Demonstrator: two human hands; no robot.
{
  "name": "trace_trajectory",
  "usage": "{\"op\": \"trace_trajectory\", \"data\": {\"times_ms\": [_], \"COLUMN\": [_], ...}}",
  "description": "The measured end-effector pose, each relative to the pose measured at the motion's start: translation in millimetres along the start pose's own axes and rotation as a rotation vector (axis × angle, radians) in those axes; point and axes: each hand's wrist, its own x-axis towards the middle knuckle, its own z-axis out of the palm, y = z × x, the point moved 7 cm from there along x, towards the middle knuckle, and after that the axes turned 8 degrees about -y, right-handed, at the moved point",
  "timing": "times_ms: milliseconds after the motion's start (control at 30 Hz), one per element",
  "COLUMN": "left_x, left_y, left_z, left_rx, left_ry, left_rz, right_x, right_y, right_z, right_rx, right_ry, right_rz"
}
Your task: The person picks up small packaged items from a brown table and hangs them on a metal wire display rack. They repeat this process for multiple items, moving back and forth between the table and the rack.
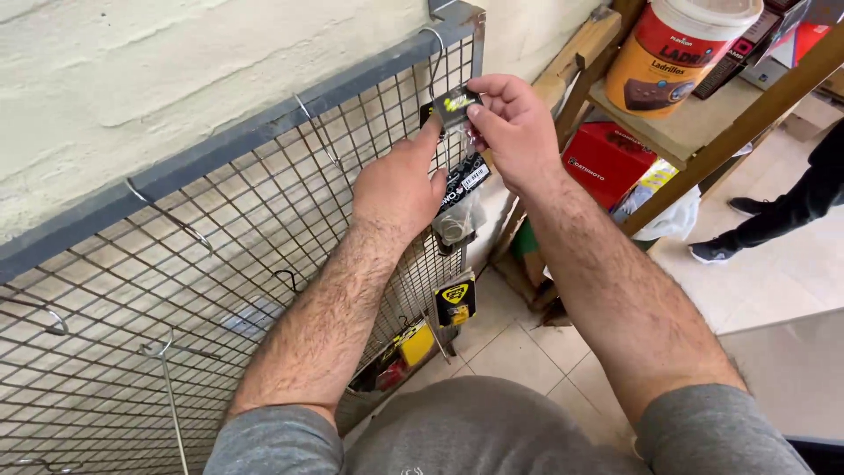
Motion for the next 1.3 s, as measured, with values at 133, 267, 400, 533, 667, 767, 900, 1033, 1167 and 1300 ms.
{"op": "trace_trajectory", "data": {"times_ms": [133, 267, 400, 533, 667, 767, 900, 1033, 1167, 1300], "left_x": [3.8, 4.3, -2.4, -21.2, -45.1, -67.1, -91.6, -135.2, -181.5, -216.1], "left_y": [-2.7, -5.3, -1.5, 2.1, 5.7, 23.8, 76.9, 140.8, 191.6, 226.1], "left_z": [7.8, 15.0, 15.1, 11.6, 20.8, 26.3, 64.3, 126.8, 194.4, 235.8], "left_rx": [0.041, 0.065, 0.071, 0.049, 0.026, -0.019, -0.150, -0.207, -0.368, -0.542], "left_ry": [0.043, 0.028, -0.010, 0.009, -0.009, -0.103, -0.366, -0.680, -1.006, -1.168], "left_rz": [0.041, 0.038, 0.058, 0.050, 0.099, 0.150, 0.367, 0.669, 0.837, 0.969], "right_x": [3.0, 5.8, 12.8, -10.2, -50.2, -116.7, -249.8, -413.7, -590.4, -739.0], "right_y": [-1.1, 0.0, 21.9, 12.4, 39.0, 68.2, 135.9, 197.9, 211.1, 217.3], "right_z": [0.3, 3.4, 6.4, 3.5, -27.5, -57.2, -119.8, -188.0, -208.1, -189.8], "right_rx": [-0.128, -0.228, -0.301, -0.444, -0.358, -0.364, -0.619, -0.404, -0.460, -0.493], "right_ry": [-0.024, 0.014, -0.012, 0.027, -0.004, -0.058, 0.014, 0.313, 0.646, 0.914], "right_rz": [-0.018, 0.062, -0.018, 0.063, -0.049, -0.046, 0.258, 0.526, 0.843, 1.056]}}
